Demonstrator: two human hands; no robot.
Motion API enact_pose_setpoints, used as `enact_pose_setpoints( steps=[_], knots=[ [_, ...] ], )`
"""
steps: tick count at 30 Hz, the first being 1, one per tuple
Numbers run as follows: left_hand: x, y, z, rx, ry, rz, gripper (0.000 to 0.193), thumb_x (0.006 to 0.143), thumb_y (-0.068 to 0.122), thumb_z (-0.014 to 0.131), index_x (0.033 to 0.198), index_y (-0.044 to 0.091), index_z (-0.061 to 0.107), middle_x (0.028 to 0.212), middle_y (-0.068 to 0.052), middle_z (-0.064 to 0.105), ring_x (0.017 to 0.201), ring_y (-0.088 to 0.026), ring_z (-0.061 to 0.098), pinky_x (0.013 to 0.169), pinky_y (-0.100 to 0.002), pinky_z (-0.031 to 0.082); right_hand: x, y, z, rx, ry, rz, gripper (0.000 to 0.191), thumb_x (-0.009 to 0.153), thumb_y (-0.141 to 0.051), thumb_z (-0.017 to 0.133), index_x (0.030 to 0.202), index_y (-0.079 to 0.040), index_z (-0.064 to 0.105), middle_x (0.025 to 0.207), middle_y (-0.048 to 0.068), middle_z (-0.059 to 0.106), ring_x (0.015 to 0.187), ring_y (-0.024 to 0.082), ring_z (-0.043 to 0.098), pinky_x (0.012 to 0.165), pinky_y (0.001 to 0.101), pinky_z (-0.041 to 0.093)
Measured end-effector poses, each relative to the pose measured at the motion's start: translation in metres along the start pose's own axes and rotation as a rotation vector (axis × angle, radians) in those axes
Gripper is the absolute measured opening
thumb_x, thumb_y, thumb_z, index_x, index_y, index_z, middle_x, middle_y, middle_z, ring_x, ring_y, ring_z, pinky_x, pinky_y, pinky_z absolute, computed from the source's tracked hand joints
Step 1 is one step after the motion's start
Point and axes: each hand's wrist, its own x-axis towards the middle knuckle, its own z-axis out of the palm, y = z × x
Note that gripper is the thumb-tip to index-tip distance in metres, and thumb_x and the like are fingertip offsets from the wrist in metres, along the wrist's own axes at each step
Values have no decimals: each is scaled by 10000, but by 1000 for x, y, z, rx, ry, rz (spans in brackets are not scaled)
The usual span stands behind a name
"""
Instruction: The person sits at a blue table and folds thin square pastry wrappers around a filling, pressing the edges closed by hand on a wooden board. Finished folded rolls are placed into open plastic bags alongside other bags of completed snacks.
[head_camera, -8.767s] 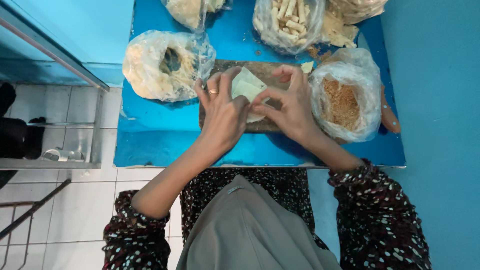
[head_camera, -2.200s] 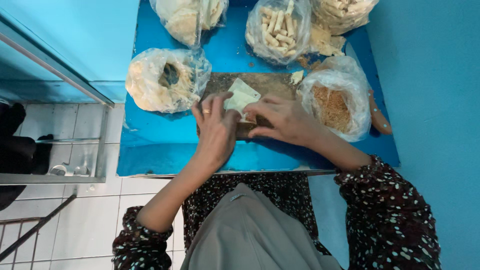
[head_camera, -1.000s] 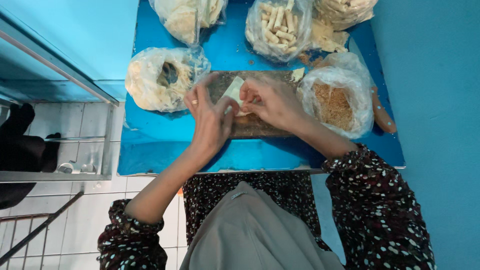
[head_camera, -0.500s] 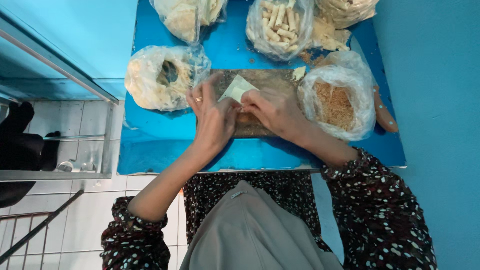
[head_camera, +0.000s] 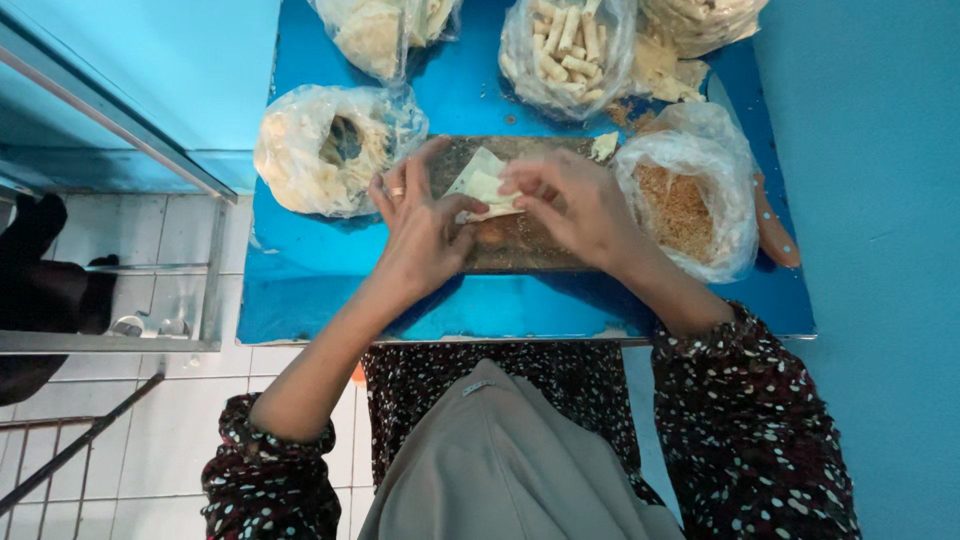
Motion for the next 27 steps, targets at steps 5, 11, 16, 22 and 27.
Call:
enact_pose_setpoints(
  steps=[5,11,16,22,27],
  knots=[
    [1,-7,-1,-3,4,1,257,753,37,717,950,168,816,1571,-204,366,1435,-434,291,1135,-676,113,-1,-13,2,-485,-6,-433,311,881,-108,728,1188,-152,740,1028,76,723,961,270,730,799,380,580],
    [2,-6,-5,5,20,-8,263,753,12,702,927,165,825,1554,-191,383,1436,-434,298,1119,-744,78,0,-11,-9,-413,-74,-317,310,847,-39,708,1130,-157,753,1059,71,733,975,260,733,785,365,599],
    [3,-6,-6,10,4,-22,257,763,7,695,930,155,823,1555,-197,380,1440,-438,289,1107,-768,69,-1,-10,-4,-431,-44,-333,295,879,-40,697,1151,-139,751,1159,112,729,1040,283,724,811,372,600],
    [1,-7,-4,9,46,-23,175,788,74,738,913,162,822,1538,-186,394,1432,-427,307,1115,-752,86,-3,-9,-4,-510,-96,-353,313,827,-67,722,1121,-167,759,1129,74,752,1044,286,734,840,406,590],
    [0,0,1,55,93,-59,68,781,173,807,846,151,806,1484,-168,444,1408,-421,329,1128,-743,103,-4,0,-2,-146,-114,-58,196,909,-46,746,1099,-91,723,1081,68,763,1015,201,747,865,329,579]
  ],
)
